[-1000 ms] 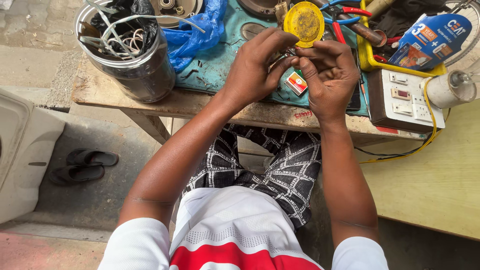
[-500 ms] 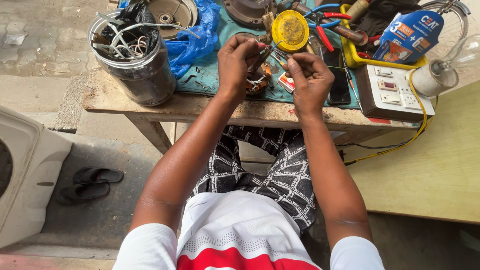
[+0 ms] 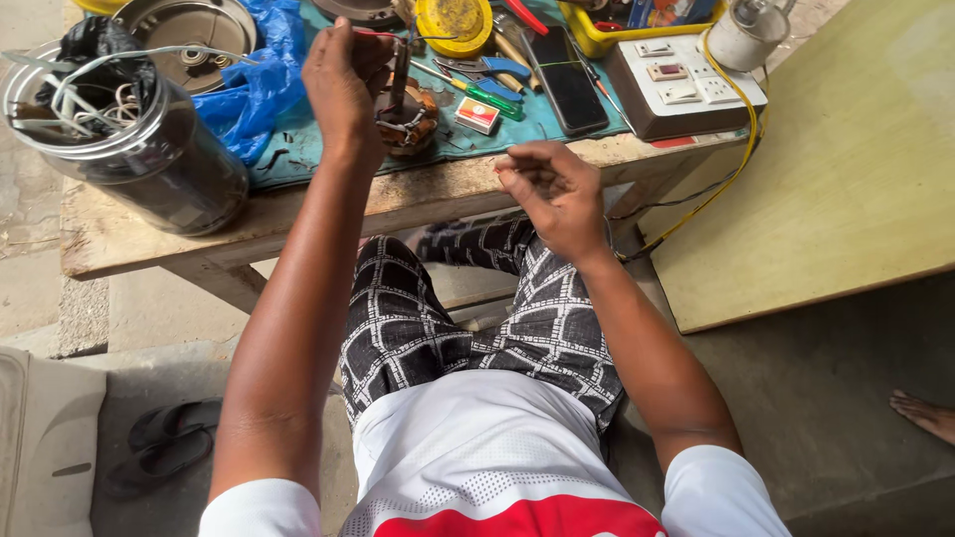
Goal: The person sits at a low workbench repairing an electric motor stator. They use pliers to cut and pull out old winding wires, reposition the copper coil, use a screwdriver on the motor, route new wires through the stator, and finally connect the wires to a tester near the power strip to check the motor.
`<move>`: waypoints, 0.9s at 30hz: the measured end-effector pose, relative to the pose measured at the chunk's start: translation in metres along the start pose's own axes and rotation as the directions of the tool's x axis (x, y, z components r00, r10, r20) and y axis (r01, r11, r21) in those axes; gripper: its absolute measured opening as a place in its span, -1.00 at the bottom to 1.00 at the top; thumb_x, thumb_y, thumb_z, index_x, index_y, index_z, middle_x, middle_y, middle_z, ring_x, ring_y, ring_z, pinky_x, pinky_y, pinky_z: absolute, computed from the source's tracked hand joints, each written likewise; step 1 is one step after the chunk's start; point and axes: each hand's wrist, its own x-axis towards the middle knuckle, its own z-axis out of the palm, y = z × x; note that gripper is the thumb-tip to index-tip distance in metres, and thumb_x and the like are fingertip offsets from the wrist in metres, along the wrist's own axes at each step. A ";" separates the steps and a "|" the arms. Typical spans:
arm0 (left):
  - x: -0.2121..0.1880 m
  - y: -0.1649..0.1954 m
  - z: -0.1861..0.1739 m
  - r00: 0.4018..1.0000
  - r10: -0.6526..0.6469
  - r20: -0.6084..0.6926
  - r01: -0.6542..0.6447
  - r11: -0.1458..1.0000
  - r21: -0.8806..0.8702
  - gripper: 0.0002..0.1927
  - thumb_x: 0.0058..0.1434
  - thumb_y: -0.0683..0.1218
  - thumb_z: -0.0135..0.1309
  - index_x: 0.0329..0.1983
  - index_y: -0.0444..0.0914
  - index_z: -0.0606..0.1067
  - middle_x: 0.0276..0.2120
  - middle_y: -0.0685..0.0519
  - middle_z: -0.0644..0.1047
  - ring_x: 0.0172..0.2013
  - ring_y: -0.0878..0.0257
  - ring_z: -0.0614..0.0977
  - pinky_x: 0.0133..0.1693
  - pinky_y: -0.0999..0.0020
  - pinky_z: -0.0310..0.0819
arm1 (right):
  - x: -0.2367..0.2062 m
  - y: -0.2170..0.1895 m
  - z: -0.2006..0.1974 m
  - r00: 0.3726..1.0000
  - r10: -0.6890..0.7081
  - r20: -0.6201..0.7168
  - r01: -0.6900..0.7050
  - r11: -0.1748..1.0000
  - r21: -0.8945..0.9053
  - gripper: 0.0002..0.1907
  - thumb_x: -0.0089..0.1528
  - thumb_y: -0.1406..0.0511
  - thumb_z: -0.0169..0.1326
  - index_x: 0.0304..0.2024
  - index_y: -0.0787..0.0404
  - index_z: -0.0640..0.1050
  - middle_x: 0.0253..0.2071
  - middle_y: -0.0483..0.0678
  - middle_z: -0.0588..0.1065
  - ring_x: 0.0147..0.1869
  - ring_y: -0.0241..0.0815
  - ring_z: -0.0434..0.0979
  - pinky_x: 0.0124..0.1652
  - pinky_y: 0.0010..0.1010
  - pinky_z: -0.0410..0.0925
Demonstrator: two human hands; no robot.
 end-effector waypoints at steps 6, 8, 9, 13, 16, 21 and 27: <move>-0.063 -0.006 -0.058 0.940 0.282 0.190 -0.335 0.861 0.383 -0.78 0.61 -0.06 -0.04 0.01 -0.34 0.43 -0.07 -0.04 0.56 -0.08 0.29 0.54 0.03 0.37 0.44 | -0.048 0.023 -0.114 0.911 -0.084 -0.405 -0.039 0.958 -0.286 -0.79 0.39 0.46 0.18 0.06 0.36 0.50 -0.06 0.08 0.60 -0.07 -0.23 0.65 -0.06 -0.45 0.55; -0.103 -0.003 -0.088 0.905 0.293 0.309 -0.420 0.735 0.532 -0.81 0.55 -0.17 0.00 0.12 -0.38 0.45 0.03 -0.09 0.57 0.06 0.24 0.59 0.15 0.34 0.45 | -0.058 0.035 -0.157 0.757 -0.017 -0.653 -0.170 0.960 -0.222 -0.79 0.42 0.45 0.16 0.07 0.36 0.47 -0.05 0.11 0.55 -0.13 -0.23 0.63 -0.11 -0.44 0.54; -0.117 -0.003 -0.100 0.877 0.308 0.368 -0.477 0.643 0.599 -0.79 0.51 -0.21 0.02 0.14 -0.40 0.44 0.06 -0.13 0.57 0.09 0.18 0.61 0.19 0.30 0.47 | -0.062 0.042 -0.175 0.654 -0.025 -0.756 -0.248 0.938 -0.244 -0.80 0.44 0.46 0.16 0.08 0.38 0.46 -0.05 0.15 0.52 -0.16 -0.21 0.62 -0.14 -0.43 0.51; -0.147 -0.011 -0.137 0.860 0.340 0.380 -0.506 0.484 0.714 -0.82 0.48 -0.25 0.09 0.07 -0.41 0.42 0.00 -0.19 0.58 0.04 0.06 0.63 0.13 0.33 0.46 | -0.070 0.068 -0.212 0.578 0.117 -0.808 -0.357 0.926 -0.121 -0.57 0.36 0.46 0.16 0.19 0.33 0.28 0.15 0.13 0.45 0.07 -0.20 0.54 0.07 -0.34 0.40; -0.152 -0.019 -0.150 0.866 0.359 0.349 -0.488 0.450 0.748 -0.83 0.50 -0.26 0.10 0.08 -0.41 0.42 0.00 -0.20 0.58 0.03 0.05 0.63 0.15 0.32 0.46 | -0.058 0.089 -0.215 0.658 0.227 -0.718 -0.377 0.925 -0.053 -0.38 0.31 0.46 0.19 0.28 0.29 0.12 0.23 0.04 0.35 0.26 -0.21 0.42 0.24 -0.31 0.29; -0.147 -0.027 -0.156 0.858 0.366 0.360 -0.491 0.384 0.782 -0.84 0.52 -0.25 0.09 0.07 -0.41 0.40 0.01 -0.20 0.58 -0.02 0.10 0.66 0.05 0.38 0.53 | -0.050 0.118 -0.214 0.675 0.502 -0.540 -0.522 0.843 0.132 -0.46 0.33 0.39 0.16 0.30 0.27 0.26 0.00 0.03 0.52 0.08 -0.21 0.54 0.17 -0.37 0.34; -0.140 -0.033 -0.146 0.879 0.305 0.366 -0.467 0.398 0.790 -0.85 0.44 -0.29 0.07 0.00 -0.43 0.39 -0.01 -0.25 0.57 -0.08 0.09 0.68 -0.08 0.38 0.58 | -0.085 0.131 -0.226 0.690 0.344 -0.637 -0.433 0.901 0.017 -0.74 0.42 0.19 0.10 -0.10 0.26 0.40 -0.14 -0.14 0.50 -0.36 -0.40 0.36 -0.25 -0.43 0.45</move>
